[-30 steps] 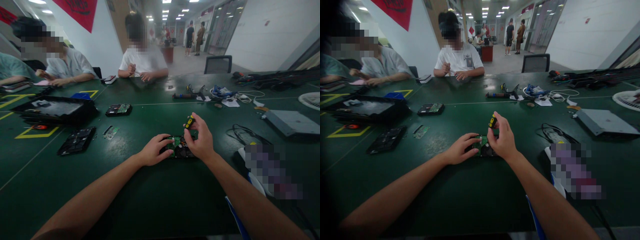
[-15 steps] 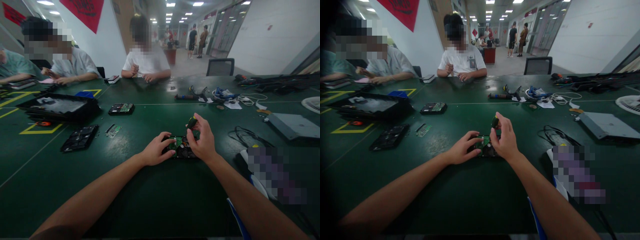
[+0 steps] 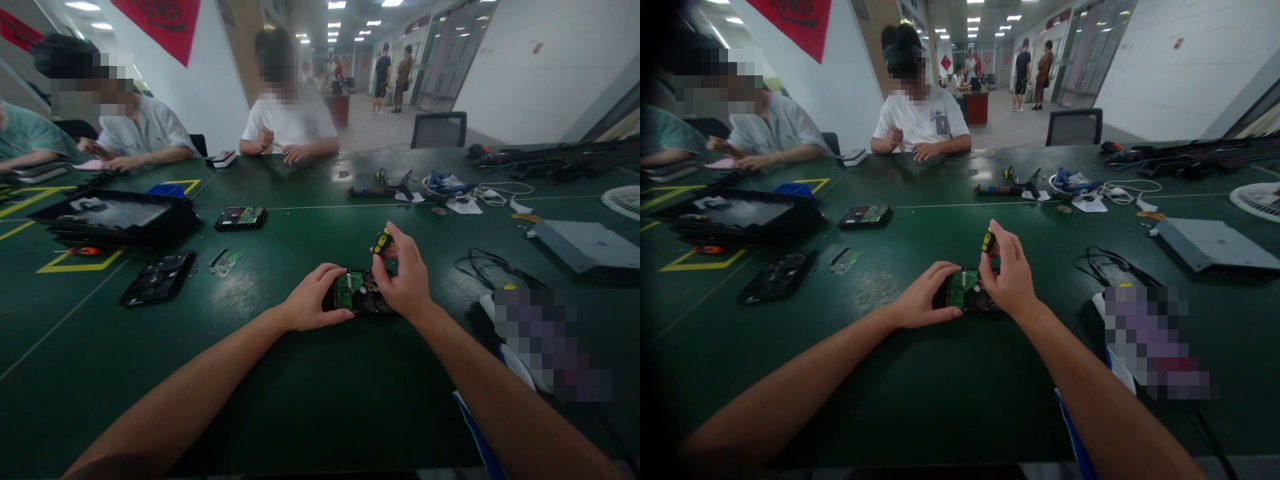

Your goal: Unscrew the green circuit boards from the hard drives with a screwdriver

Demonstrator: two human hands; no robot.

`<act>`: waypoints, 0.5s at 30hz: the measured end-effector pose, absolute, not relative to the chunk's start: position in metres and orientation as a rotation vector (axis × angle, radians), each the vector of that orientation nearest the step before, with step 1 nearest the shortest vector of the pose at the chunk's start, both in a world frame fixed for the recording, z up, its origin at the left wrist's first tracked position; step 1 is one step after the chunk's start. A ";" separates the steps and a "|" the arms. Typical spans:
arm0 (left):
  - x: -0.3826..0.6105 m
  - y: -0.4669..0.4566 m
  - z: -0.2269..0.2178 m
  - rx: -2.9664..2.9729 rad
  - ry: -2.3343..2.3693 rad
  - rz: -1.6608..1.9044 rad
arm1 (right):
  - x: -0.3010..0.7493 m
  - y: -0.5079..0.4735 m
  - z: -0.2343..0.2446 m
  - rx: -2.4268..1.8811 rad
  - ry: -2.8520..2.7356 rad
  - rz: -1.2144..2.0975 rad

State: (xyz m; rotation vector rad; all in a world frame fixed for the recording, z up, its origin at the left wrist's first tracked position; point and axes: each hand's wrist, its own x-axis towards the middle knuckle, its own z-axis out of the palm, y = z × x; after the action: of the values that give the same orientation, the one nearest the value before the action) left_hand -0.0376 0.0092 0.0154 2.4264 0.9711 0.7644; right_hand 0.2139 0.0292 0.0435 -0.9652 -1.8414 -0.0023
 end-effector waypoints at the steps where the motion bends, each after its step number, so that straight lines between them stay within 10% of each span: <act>1: -0.038 0.009 0.015 2.425 0.974 0.765 | 0.214 0.030 0.043 -0.962 -1.828 -0.011; 15: -0.040 0.012 0.012 2.369 0.985 0.757 | 0.215 0.032 0.039 -0.968 -1.800 0.009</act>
State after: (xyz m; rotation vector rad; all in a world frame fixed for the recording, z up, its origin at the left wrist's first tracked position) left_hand -0.0397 0.0118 0.0120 2.3686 0.9848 0.7572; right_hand 0.2147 0.0317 0.0392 -0.9684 -1.8000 0.0095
